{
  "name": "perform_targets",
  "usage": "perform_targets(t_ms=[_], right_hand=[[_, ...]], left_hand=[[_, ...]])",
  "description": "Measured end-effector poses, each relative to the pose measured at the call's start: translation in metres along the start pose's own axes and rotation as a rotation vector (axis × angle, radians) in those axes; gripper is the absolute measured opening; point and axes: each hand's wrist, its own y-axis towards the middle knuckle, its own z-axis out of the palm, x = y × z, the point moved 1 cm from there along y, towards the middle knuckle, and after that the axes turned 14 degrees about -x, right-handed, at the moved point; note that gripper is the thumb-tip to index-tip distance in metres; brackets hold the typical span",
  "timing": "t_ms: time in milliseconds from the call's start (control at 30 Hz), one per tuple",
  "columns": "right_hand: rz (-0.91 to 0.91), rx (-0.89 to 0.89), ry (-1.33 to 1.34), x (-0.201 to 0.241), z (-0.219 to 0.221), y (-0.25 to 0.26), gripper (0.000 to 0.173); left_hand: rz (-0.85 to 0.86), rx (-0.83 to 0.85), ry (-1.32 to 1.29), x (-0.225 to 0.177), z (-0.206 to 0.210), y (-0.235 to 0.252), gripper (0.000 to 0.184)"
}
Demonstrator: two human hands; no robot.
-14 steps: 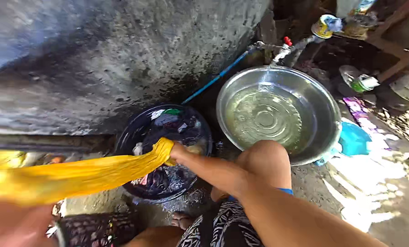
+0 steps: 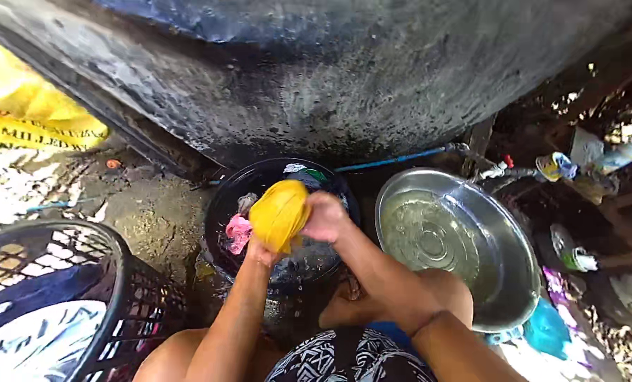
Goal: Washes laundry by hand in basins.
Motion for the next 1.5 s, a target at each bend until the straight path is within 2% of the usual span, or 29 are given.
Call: perform_targets(t_ms=[67,100,167,233,267,300,333,367,467,500,533,600,667,700,767,800,867,900,967,1033,1100,1200,1267,1333,1367,1400,1467,1500], right_hand=[[0.005,-0.152,0.021,-0.002,-0.028,0.039,0.082],[0.007,-0.235,-0.017,-0.015,-0.042,0.062,0.092],[0.071,-0.381,-0.085,-0.062,-0.061,0.088,0.088],[0.165,-0.413,0.077,-0.100,-0.053,0.083,0.085],[0.125,-0.386,0.223,-0.108,-0.046,0.081,0.088],[0.010,-0.322,0.342,-0.108,-0.042,0.085,0.088],[-0.145,-0.272,0.380,-0.101,-0.042,0.092,0.081],[-0.275,-0.249,0.351,-0.087,-0.041,0.098,0.067],[-0.372,-0.282,0.198,-0.049,-0.034,0.107,0.024],[-0.359,-0.243,0.110,-0.041,-0.031,0.105,0.023],[-0.338,-0.183,0.030,-0.036,-0.030,0.101,0.035],[-0.310,-0.063,-0.061,-0.033,-0.030,0.091,0.048],[-0.341,0.020,-0.018,-0.036,-0.042,0.085,0.050],[-0.346,0.005,0.014,-0.037,-0.050,0.083,0.048],[-0.281,-0.145,0.027,-0.038,-0.065,0.084,0.035],[-0.191,-0.232,-0.010,-0.039,-0.070,0.085,0.034],[-0.006,-0.347,-0.186,-0.041,-0.067,0.089,0.038],[0.009,-0.334,-0.353,-0.039,-0.060,0.088,0.035],[0.004,-0.151,-0.862,-0.025,-0.042,0.081,0.033],[0.095,0.033,-1.261,-0.018,-0.025,0.087,0.032],[0.200,0.204,-1.483,-0.032,-0.020,0.106,0.034],[0.251,0.470,-1.683,-0.061,-0.011,0.107,0.026],[0.185,0.626,-1.810,-0.081,-0.007,0.097,0.024],[0.103,0.672,-1.872,-0.096,-0.010,0.082,0.023],[0.070,0.631,-1.879,-0.100,-0.015,0.078,0.025],[0.036,0.556,-1.866,-0.100,-0.021,0.076,0.027],[-0.035,0.325,-1.768,-0.080,-0.038,0.071,0.035],[-0.061,0.174,-1.693,-0.063,-0.051,0.068,0.038]], left_hand=[[-0.008,-0.053,-0.071,-0.008,0.014,-0.012,0.048],[-0.004,-0.037,-0.091,-0.011,0.023,-0.019,0.046],[-0.011,0.016,-0.102,-0.011,0.039,-0.026,0.043],[-0.068,0.100,-0.156,-0.004,0.043,-0.027,0.046],[-0.098,0.148,-0.193,-0.001,0.040,-0.024,0.050],[-0.118,0.190,-0.220,0.001,0.035,-0.020,0.054],[-0.121,0.199,-0.219,0.002,0.029,-0.015,0.057],[-0.118,0.169,-0.206,0.002,0.020,-0.009,0.059],[-0.142,0.008,-0.005,0.008,-0.006,0.021,0.061],[-0.173,0.041,0.093,0.011,-0.009,0.026,0.075],[-0.198,0.118,0.147,0.013,-0.008,0.026,0.091],[-0.171,0.206,0.080,0.007,0.006,0.016,0.109],[-0.033,0.189,-0.081,-0.003,0.016,0.015,0.098],[0.079,0.183,-0.120,-0.006,0.020,0.019,0.080],[0.379,0.085,0.049,-0.013,0.029,0.017,0.030],[0.527,0.034,0.252,-0.015,0.035,0.007,0.019],[0.826,0.058,0.720,-0.012,0.048,-0.018,0.022],[0.953,0.112,0.947,-0.007,0.054,-0.030,0.024],[1.226,0.242,1.277,0.014,0.058,-0.046,0.026],[1.411,0.370,1.381,0.038,0.049,-0.050,0.021],[1.472,0.487,1.424,0.059,0.036,-0.046,0.022],[1.278,0.661,1.646,0.080,0.020,-0.038,0.027],[1.073,0.807,1.843,0.087,0.013,-0.035,0.032],[0.788,0.978,2.071,0.085,0.013,-0.042,0.040],[0.680,1.036,2.142,0.082,0.015,-0.045,0.042],[0.649,1.084,2.188,0.080,0.017,-0.046,0.041],[0.783,1.167,2.231,0.081,0.021,-0.041,0.038],[0.942,1.182,2.161,0.085,0.019,-0.033,0.036]])
